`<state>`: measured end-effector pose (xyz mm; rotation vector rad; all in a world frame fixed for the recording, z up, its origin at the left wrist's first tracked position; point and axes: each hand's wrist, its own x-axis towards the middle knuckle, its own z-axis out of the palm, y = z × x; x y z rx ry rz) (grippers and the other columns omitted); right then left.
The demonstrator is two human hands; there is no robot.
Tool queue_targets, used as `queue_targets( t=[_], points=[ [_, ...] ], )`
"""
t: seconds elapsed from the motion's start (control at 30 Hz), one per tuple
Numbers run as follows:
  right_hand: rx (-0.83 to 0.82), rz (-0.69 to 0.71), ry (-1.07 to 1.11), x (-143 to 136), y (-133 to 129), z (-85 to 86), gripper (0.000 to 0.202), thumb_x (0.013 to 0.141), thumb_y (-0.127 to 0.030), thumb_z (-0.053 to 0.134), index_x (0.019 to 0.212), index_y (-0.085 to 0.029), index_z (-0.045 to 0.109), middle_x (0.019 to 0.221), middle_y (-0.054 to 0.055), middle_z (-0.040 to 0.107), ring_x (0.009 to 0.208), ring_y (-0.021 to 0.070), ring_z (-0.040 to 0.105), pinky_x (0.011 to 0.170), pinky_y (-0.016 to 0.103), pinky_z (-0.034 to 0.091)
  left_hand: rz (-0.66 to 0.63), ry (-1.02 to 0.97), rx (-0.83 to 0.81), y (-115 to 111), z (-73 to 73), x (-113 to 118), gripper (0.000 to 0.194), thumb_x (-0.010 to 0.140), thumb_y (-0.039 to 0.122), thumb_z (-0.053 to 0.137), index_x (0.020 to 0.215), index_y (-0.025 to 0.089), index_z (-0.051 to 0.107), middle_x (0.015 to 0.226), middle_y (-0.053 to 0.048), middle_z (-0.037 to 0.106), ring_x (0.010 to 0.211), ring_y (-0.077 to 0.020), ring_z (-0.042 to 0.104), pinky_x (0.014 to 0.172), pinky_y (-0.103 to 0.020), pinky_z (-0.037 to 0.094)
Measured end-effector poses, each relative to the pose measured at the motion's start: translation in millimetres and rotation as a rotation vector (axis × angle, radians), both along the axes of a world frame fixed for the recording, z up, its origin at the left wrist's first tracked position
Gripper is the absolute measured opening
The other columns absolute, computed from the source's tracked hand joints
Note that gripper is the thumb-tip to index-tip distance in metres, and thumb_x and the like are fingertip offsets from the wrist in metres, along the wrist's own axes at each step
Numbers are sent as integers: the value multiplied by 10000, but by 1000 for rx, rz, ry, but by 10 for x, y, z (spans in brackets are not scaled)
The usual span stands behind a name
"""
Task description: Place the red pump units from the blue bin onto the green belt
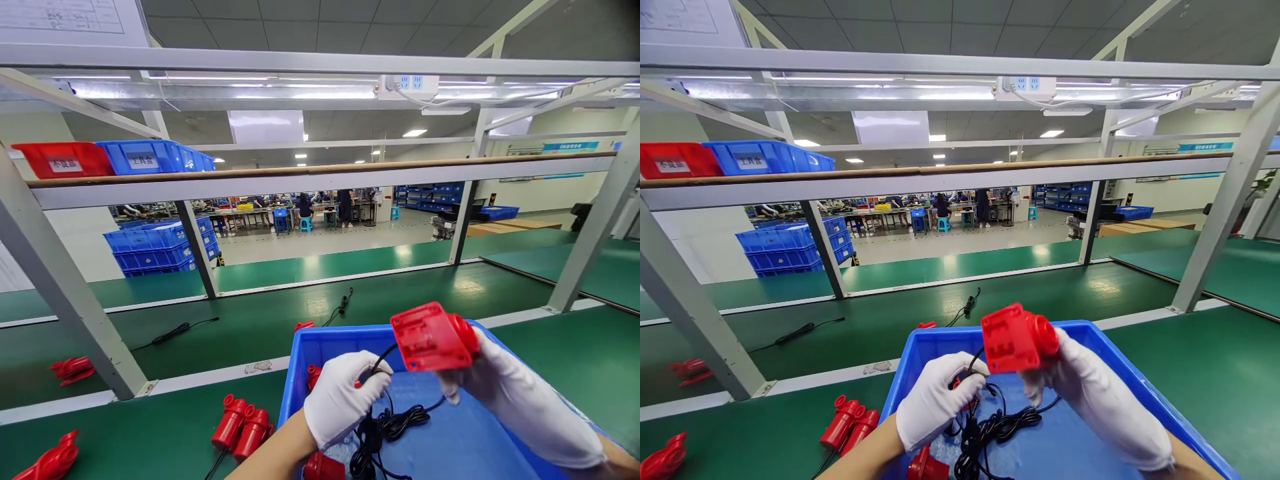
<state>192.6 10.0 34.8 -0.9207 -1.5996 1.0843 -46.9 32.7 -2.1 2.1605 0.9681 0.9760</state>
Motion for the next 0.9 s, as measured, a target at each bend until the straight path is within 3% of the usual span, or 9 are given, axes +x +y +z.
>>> queue_targets(
  t=[0.07, 0.17, 0.27, 0.4, 0.57, 0.7, 0.9],
  points=[
    [-197, 81, 288, 39, 85, 36, 523, 955, -645, 322, 879, -209, 602, 689, 43, 577, 577, 164, 542, 576, 291, 506, 1, 17, -33, 2, 1, 0, 153, 914, 306, 543, 960, 235, 670, 862, 5, 696, 791, -150, 636, 762, -244, 459],
    [-329, 32, 531, 116, 205, 78, 426, 929, -594, 471, 753, -206, 478, 672, 5, 479, 572, 131, 483, 539, 247, 451, -25, 21, -103, 4, 12, 3, 144, 907, 291, 539, 934, 239, 670, 811, 25, 676, 734, -133, 613, 712, -228, 440],
    [-370, -15, 528, 170, 275, 100, 487, 928, -606, 441, 684, -208, 303, 662, 0, 406, 566, 122, 422, 520, 240, 413, -65, -20, -223, 16, 30, -11, 171, 921, 317, 517, 911, 228, 663, 688, 42, 633, 643, -122, 578, 646, -220, 422],
    [-393, -38, 496, 203, 291, 120, 515, 932, -623, 394, 694, -207, 206, 677, 13, 423, 554, 108, 388, 513, 239, 378, -130, -179, -388, 49, 37, -55, 341, 966, 432, 424, 904, 193, 659, 572, 30, 603, 557, -120, 556, 618, -228, 431],
    [-404, -85, 641, 322, 332, 145, 504, 920, -589, 473, 689, -210, 233, 637, -11, 363, 512, 95, 356, 460, 223, 346, -259, -690, -743, 170, -10, -107, 562, 973, 564, 256, 987, 146, 632, 527, -8, 604, 463, -146, 571, 526, -260, 478],
    [-410, -219, 782, 420, 418, 160, 440, 859, -499, 580, 705, -209, 286, 609, -40, 306, 468, 97, 341, 394, 205, 352, -317, -920, -836, 288, -74, -137, 590, 967, 571, 262, 1029, 105, 618, 693, -64, 685, 430, -153, 604, 429, -265, 494],
    [-452, -316, 785, 415, 441, 230, 407, 897, -497, 468, 683, -206, 280, 577, -27, 306, 430, 111, 320, 337, 215, 348, -420, -935, -857, 283, -89, -158, 579, 965, 562, 292, 1087, 95, 612, 884, -122, 718, 487, -177, 659, 439, -275, 524]
  ],
)
